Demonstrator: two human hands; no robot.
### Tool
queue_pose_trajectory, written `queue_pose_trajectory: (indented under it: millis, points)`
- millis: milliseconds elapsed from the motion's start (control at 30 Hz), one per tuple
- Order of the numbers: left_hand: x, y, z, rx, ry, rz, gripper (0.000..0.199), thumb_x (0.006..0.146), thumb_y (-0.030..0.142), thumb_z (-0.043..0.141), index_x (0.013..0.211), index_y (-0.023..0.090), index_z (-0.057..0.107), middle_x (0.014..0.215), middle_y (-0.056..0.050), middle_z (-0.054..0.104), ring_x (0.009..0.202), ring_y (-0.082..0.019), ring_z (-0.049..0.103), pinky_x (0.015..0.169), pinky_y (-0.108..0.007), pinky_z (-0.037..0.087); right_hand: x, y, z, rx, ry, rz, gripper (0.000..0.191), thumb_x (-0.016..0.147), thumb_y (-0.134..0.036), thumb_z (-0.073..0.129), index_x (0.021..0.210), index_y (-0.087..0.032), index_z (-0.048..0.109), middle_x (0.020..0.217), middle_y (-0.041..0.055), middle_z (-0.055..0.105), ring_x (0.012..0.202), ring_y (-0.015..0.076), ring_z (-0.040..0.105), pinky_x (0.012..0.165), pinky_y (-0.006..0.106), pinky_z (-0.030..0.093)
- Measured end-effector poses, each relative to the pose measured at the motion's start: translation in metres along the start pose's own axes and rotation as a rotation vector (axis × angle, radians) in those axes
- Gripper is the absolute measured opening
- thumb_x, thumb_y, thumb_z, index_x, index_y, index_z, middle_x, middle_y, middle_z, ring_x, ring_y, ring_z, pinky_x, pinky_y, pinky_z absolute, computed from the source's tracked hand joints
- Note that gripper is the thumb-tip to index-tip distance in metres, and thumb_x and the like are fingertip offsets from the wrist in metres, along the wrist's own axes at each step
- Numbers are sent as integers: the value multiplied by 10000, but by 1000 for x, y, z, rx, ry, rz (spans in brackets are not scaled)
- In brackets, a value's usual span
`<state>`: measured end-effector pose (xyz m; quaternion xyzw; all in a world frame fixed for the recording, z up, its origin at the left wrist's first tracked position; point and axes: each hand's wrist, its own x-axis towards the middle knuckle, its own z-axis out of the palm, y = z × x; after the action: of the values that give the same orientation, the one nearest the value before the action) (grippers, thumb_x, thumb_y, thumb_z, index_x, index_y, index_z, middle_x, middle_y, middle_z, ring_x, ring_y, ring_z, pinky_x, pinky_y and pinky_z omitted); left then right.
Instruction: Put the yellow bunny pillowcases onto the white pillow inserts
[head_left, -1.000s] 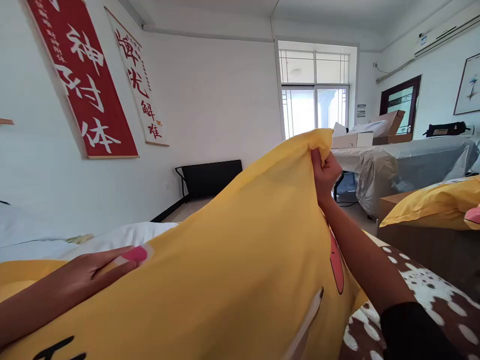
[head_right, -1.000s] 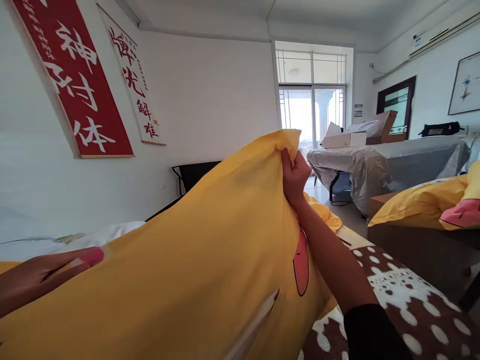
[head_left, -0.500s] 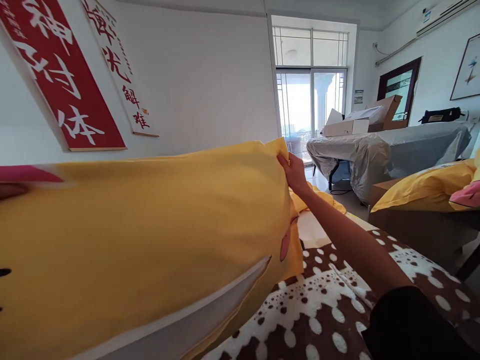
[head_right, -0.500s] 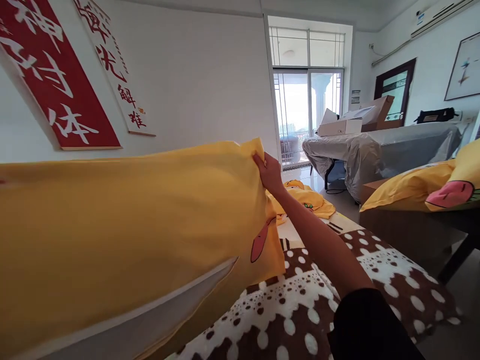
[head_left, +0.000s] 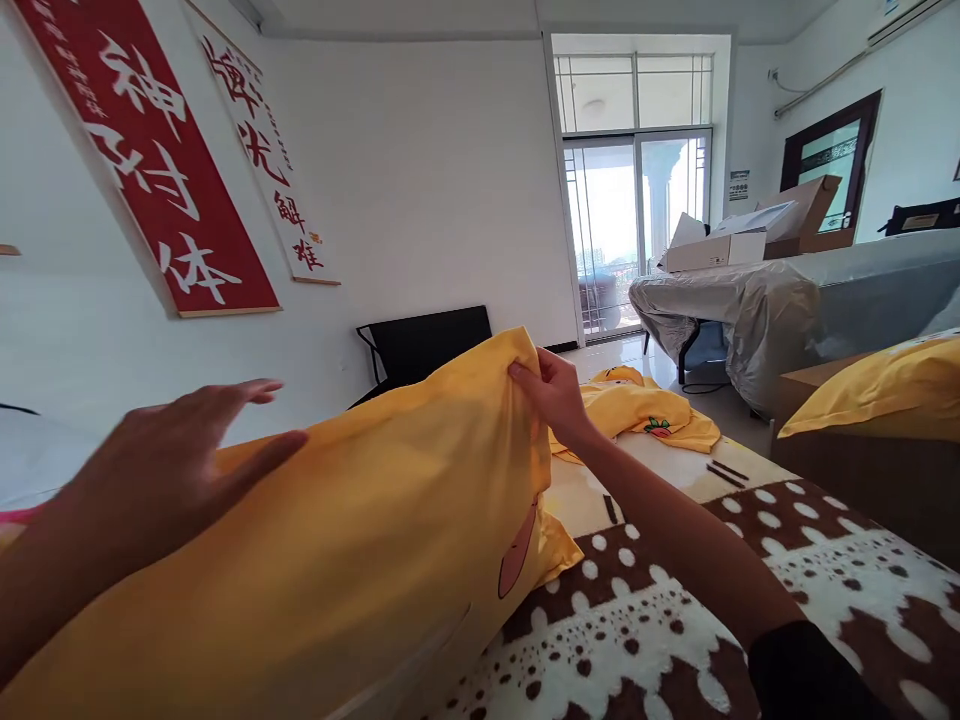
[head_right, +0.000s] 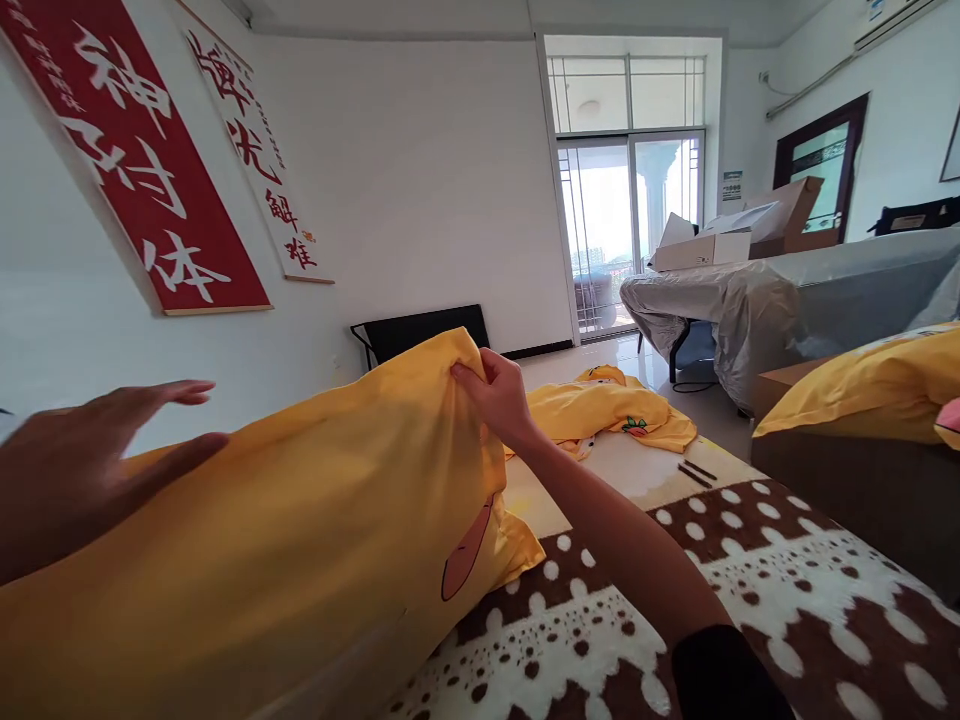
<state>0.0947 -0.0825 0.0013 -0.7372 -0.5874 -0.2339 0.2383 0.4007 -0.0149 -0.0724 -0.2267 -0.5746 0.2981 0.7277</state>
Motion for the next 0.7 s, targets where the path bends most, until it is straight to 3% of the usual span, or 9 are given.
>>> queue_pose_trajectory:
  millis: [67, 133, 233, 300, 400, 500, 600, 700]
  points:
    - [17, 69, -1, -85, -21, 23, 667, 783, 670, 364, 1307, 258, 369, 1275, -58, 537, 1100, -294, 508, 901, -387, 374, 1, -9, 7, 53, -5, -24, 277, 693, -426, 662, 756, -176, 562, 702, -30, 543, 652, 111, 497, 588, 228, 424]
    - [30, 124, 4, -219, -104, 67, 707, 750, 676, 436, 1279, 209, 389, 1117, -82, 604, 850, -239, 584, 734, -327, 411, -1, -17, 10, 68, 8, -52, 267, 691, -410, 673, 766, -177, 566, 723, -24, 569, 675, 116, 522, 615, 234, 445]
    - [42, 166, 19, -310, -198, 170, 407, 807, 559, 424, 879, 189, 576, 738, -39, 601, 649, -184, 521, 579, -275, 338, -9, -20, 0, 71, 0, -65, 261, 711, -401, 677, 819, -187, 573, 756, -18, 595, 710, 127, 555, 650, 246, 471]
    - [45, 172, 29, -372, -203, 204, 368, 821, 514, 418, 710, 197, 568, 642, -16, 552, 602, -159, 478, 551, -267, 302, -20, -7, -17, 114, -89, -21, 342, 724, -404, 678, 988, -218, 564, 871, -8, 625, 791, 148, 588, 703, 272, 496]
    - [47, 167, 35, -441, -141, 184, 369, 817, 500, 429, 660, 192, 562, 574, 6, 488, 541, -128, 414, 524, -265, 271, -50, 44, -48, 110, -366, 164, 578, 661, -372, 742, 1179, -260, 513, 1071, 12, 624, 957, 190, 591, 813, 324, 506]
    - [55, 158, 30, -413, -116, 104, 376, 802, 501, 450, 631, 184, 559, 519, 21, 399, 493, -107, 336, 509, -270, 248, -87, 112, -66, -109, -745, 429, 450, 569, -321, 786, 977, -195, 642, 975, 23, 662, 946, 220, 587, 802, 329, 507]
    - [69, 148, 23, -304, -25, 72, 376, 789, 500, 470, 608, 179, 542, 591, 9, 431, 525, -106, 334, 539, -275, 258, -111, 161, -66, -247, -746, 555, 382, 584, -262, 736, 948, -182, 655, 911, 0, 670, 882, 203, 591, 762, 312, 501]
    - [82, 139, 20, -115, 115, 65, 380, 815, 500, 428, 662, 172, 543, 783, -36, 519, 644, -139, 399, 613, -287, 287, -117, 174, -61, -298, -706, 540, 369, 589, -177, 668, 957, -173, 640, 915, -7, 655, 864, 185, 568, 719, 271, 479]
